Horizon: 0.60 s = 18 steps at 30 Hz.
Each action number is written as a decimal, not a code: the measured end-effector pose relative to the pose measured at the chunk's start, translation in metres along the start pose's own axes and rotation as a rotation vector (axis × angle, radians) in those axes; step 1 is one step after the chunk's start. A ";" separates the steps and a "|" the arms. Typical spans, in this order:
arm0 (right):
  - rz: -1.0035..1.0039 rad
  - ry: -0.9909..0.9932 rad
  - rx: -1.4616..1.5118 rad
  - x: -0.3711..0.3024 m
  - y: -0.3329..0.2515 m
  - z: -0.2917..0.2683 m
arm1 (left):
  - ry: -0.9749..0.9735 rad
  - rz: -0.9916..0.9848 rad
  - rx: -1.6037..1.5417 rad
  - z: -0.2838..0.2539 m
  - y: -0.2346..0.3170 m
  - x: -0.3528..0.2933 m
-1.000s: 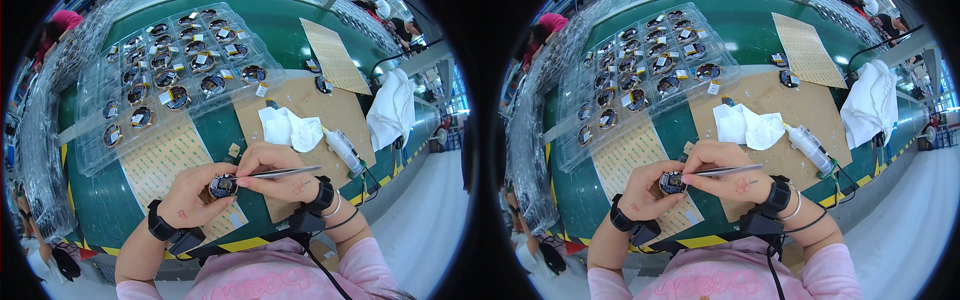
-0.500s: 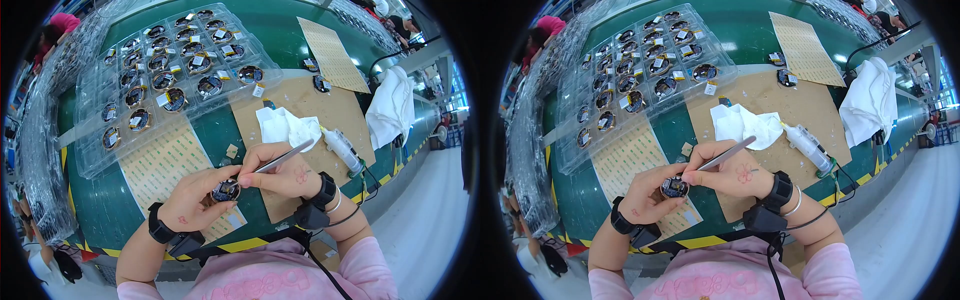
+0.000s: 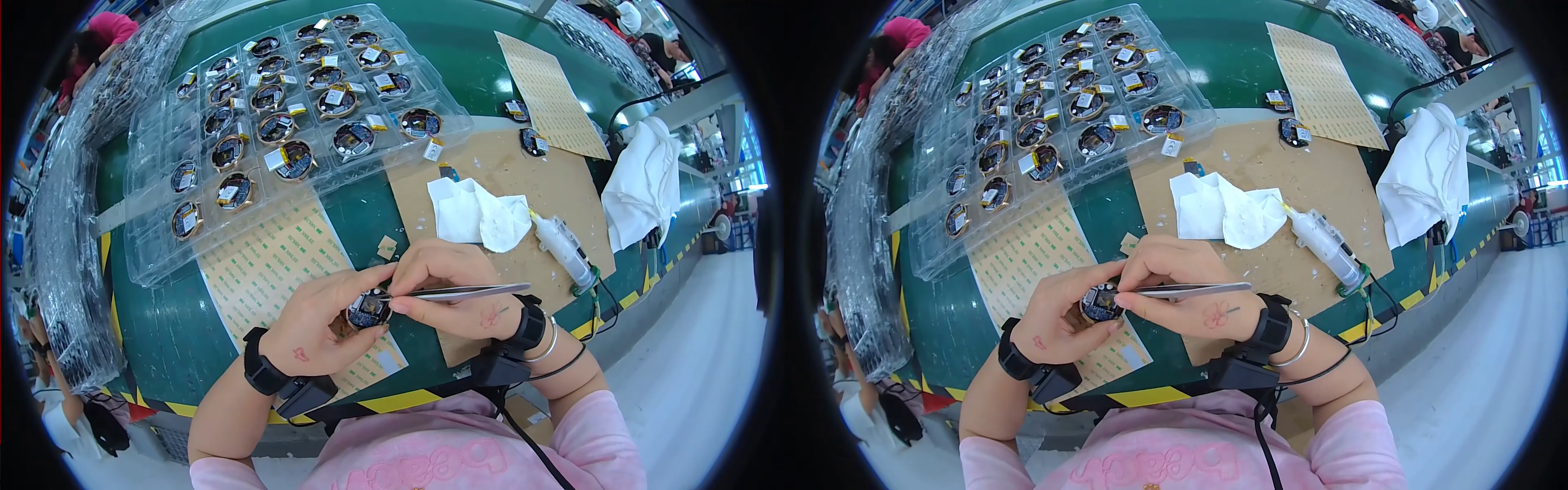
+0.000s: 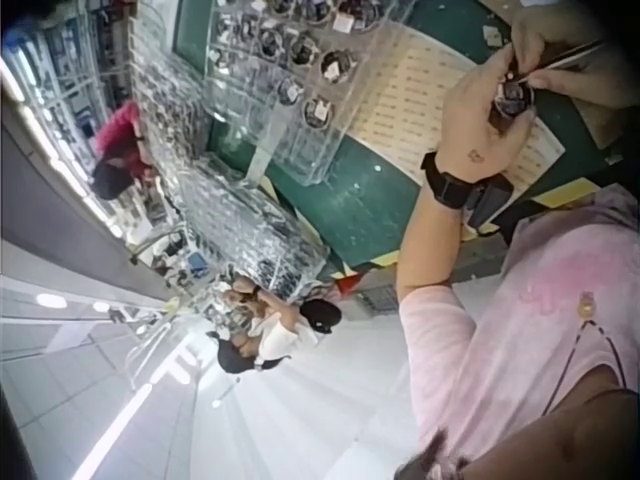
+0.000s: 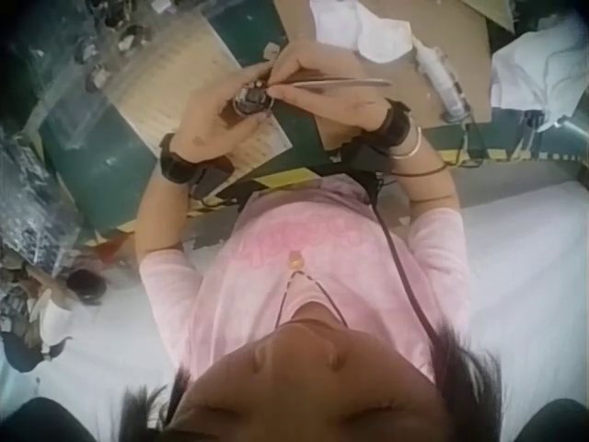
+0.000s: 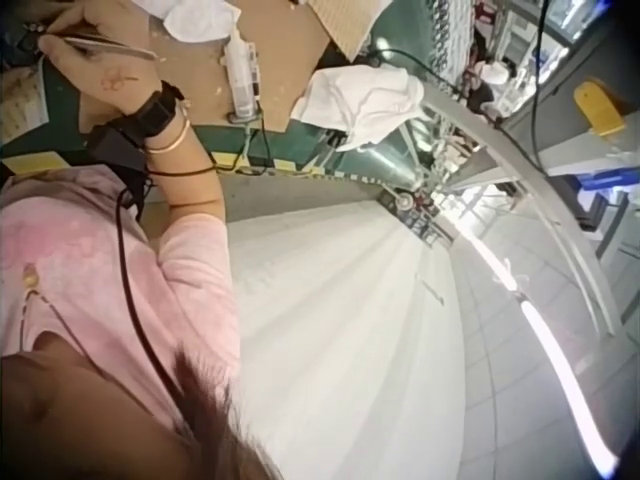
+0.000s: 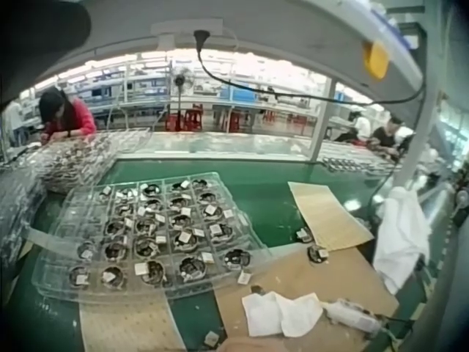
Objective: The person uses tweezers to position a small component inside a watch casing, applies adhesive from a syringe to the assembly, and then places the watch into a plastic tray.
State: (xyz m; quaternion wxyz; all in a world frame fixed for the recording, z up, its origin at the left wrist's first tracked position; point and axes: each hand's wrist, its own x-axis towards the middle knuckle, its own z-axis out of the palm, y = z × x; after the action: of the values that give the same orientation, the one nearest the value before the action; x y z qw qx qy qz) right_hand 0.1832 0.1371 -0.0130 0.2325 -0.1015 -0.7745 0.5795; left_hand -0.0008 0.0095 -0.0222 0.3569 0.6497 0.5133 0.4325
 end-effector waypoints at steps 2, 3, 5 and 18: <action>0.091 -0.054 0.070 0.001 0.000 -0.003 | -0.017 0.008 -0.005 0.000 0.000 -0.001; 0.137 -0.081 0.105 0.001 0.000 -0.004 | -0.024 0.016 0.001 0.001 0.000 -0.001; 0.143 -0.089 0.094 0.002 0.003 -0.007 | -0.039 0.032 0.012 0.002 0.000 -0.002; 0.250 -0.127 0.104 0.002 -0.001 -0.013 | -0.054 0.087 -0.022 0.003 0.000 -0.002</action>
State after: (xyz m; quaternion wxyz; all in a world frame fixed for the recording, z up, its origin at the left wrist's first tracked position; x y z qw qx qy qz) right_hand 0.1879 0.1484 -0.0086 0.1139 -0.1481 -0.7381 0.6484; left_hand 0.0018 0.0079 -0.0233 0.3586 0.6787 0.4701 0.4356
